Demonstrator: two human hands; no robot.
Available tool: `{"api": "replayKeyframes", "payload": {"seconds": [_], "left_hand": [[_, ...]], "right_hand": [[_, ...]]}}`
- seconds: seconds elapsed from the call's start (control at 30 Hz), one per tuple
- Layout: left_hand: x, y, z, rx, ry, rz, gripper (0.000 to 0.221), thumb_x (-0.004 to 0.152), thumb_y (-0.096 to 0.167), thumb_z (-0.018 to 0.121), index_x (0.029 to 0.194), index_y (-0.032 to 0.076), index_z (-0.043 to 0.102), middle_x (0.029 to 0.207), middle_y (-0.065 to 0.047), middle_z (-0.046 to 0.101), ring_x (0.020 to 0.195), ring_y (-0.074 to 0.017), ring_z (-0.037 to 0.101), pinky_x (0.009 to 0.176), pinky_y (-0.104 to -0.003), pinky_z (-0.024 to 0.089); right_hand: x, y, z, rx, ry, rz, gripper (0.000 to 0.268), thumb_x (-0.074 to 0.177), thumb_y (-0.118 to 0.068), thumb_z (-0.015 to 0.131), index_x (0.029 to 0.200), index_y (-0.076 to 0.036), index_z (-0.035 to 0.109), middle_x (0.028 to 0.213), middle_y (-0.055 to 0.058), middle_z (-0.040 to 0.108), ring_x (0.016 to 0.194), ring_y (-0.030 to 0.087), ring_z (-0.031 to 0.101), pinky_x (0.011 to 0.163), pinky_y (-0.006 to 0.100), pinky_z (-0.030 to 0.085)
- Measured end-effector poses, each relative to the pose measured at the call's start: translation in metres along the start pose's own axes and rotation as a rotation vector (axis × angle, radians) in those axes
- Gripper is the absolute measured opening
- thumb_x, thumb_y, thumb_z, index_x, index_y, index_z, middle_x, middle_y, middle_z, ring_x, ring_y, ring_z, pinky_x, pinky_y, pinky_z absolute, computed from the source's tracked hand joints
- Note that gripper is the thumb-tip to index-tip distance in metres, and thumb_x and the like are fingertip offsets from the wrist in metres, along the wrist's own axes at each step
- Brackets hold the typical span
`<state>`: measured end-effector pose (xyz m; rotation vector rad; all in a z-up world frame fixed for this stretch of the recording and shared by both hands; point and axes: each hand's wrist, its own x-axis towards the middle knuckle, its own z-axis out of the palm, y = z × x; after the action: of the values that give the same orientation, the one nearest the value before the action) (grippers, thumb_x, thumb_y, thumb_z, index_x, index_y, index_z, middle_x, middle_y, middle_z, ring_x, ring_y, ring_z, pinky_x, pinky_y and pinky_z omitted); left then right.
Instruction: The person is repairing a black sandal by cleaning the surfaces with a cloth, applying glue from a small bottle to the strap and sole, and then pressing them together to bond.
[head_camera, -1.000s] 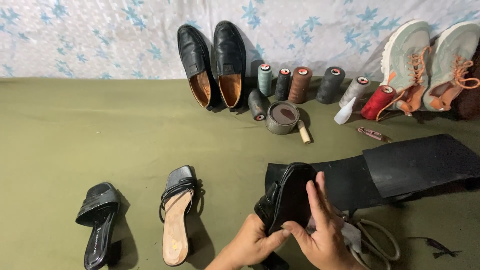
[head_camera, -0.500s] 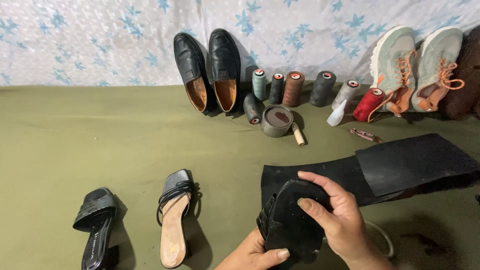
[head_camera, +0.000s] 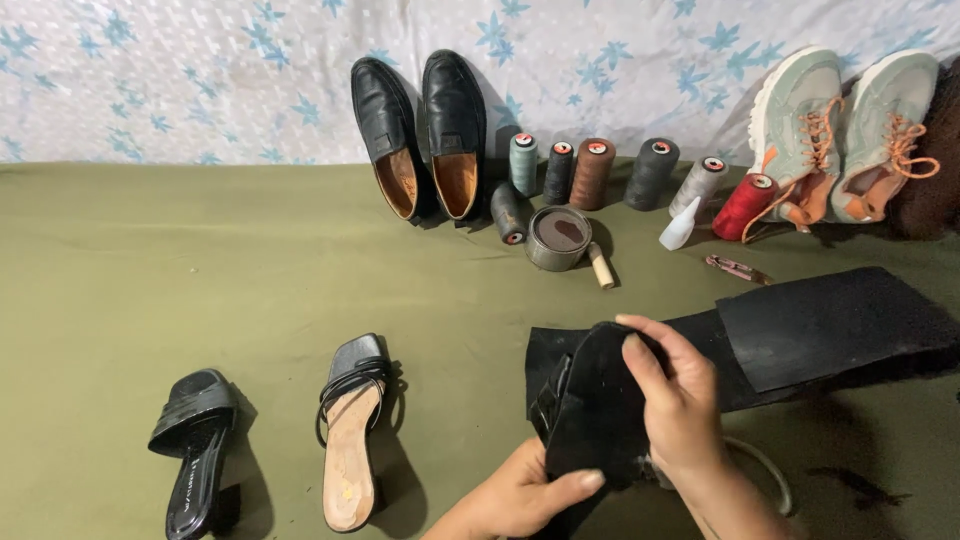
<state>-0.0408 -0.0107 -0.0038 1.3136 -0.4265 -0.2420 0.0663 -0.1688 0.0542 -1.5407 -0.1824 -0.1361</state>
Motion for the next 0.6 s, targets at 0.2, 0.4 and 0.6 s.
{"api": "replayKeyframes", "payload": {"seconds": [0.2, 0.4, 0.6], "left_hand": [[0.023, -0.063, -0.006, 0.160, 0.218, -0.027, 0.019, 0.106, 0.026, 0.065, 0.094, 0.010, 0.064, 0.085, 0.009, 0.056, 0.080, -0.0042, 0.049, 0.070, -0.026, 0.047], [0.023, -0.147, -0.036, 0.494, 0.331, -0.457, 0.059, 0.087, 0.071, 0.065, 0.086, 0.014, 0.051, 0.088, 0.006, 0.037, 0.082, -0.0109, 0.033, 0.071, -0.037, 0.040], [0.041, -0.087, 0.015, 0.177, 0.576, -0.756, 0.031, 0.076, 0.030, 0.090, 0.100, 0.012, 0.092, 0.087, -0.001, 0.087, 0.088, -0.0081, 0.078, 0.077, -0.026, 0.056]], "right_hand": [[0.011, 0.068, 0.001, -0.652, -0.197, -0.612, 0.060, 0.100, -0.022, 0.058, 0.153, -0.002, 0.040, 0.165, 0.032, 0.026, 0.154, 0.046, 0.028, 0.124, 0.051, 0.027], [-0.016, 0.047, -0.022, -1.000, -0.702, -0.610, 0.105, 0.091, -0.081, 0.018, 0.165, -0.006, 0.017, 0.170, 0.026, 0.004, 0.155, 0.052, -0.002, 0.116, 0.070, 0.006], [0.038, 0.024, -0.039, -0.878, -0.474, -0.394, 0.100, 0.090, -0.079, 0.019, 0.165, -0.016, 0.007, 0.172, 0.022, -0.001, 0.158, 0.046, 0.000, 0.121, 0.066, 0.005]]}}
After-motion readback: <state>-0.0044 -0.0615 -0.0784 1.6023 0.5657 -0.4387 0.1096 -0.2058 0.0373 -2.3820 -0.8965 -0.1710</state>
